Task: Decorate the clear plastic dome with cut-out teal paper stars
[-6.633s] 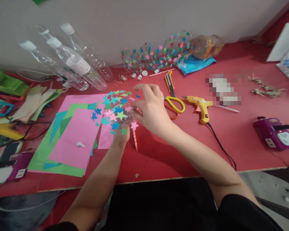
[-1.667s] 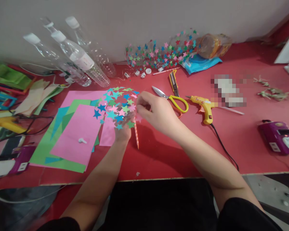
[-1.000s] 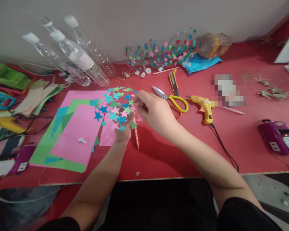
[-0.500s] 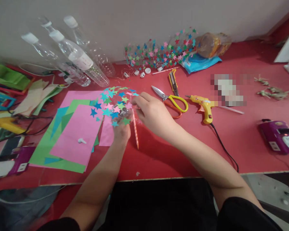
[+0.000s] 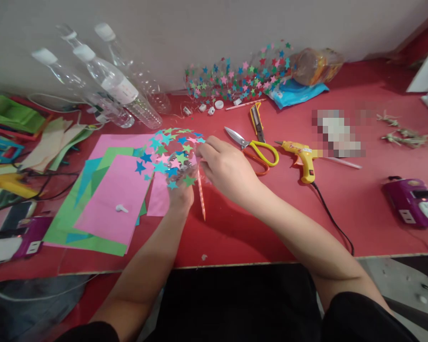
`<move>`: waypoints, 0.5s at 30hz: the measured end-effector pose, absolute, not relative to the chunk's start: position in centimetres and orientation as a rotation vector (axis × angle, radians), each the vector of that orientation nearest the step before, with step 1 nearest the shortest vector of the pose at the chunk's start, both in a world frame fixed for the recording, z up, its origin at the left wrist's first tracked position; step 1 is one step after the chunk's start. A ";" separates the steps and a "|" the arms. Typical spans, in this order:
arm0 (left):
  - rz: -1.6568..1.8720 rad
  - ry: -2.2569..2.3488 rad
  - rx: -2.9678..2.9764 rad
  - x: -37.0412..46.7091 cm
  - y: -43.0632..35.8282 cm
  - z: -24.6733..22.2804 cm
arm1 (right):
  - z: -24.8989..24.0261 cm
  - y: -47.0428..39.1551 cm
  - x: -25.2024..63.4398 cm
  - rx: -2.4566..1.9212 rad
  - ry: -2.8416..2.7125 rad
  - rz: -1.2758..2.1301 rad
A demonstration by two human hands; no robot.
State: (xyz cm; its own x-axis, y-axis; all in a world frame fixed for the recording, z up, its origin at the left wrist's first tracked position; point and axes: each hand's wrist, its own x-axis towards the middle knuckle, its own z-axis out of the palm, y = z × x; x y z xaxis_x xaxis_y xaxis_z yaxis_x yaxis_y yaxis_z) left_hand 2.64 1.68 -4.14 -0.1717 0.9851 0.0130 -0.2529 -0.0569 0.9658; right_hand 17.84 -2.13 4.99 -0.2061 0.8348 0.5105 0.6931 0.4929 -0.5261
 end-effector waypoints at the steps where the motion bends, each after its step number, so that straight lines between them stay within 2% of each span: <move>1: 1.473 1.121 0.953 2.7 1.7 -4.1 | 5.0 -2.1 17.9 -1.262 -1.958 0.235; 15: 1.399 1.149 1.058 2.2 1.5 -4.6 | 6.2 -2.6 18.2 -1.179 -1.944 0.328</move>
State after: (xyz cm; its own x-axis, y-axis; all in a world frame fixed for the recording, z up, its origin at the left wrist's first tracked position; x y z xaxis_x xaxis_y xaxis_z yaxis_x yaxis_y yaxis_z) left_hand 2.22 1.54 -4.63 -0.1196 0.9923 0.0317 -0.1619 -0.0510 0.9855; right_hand 18.23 -2.62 6.20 -0.2253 0.8297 0.5107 0.6161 0.5274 -0.5850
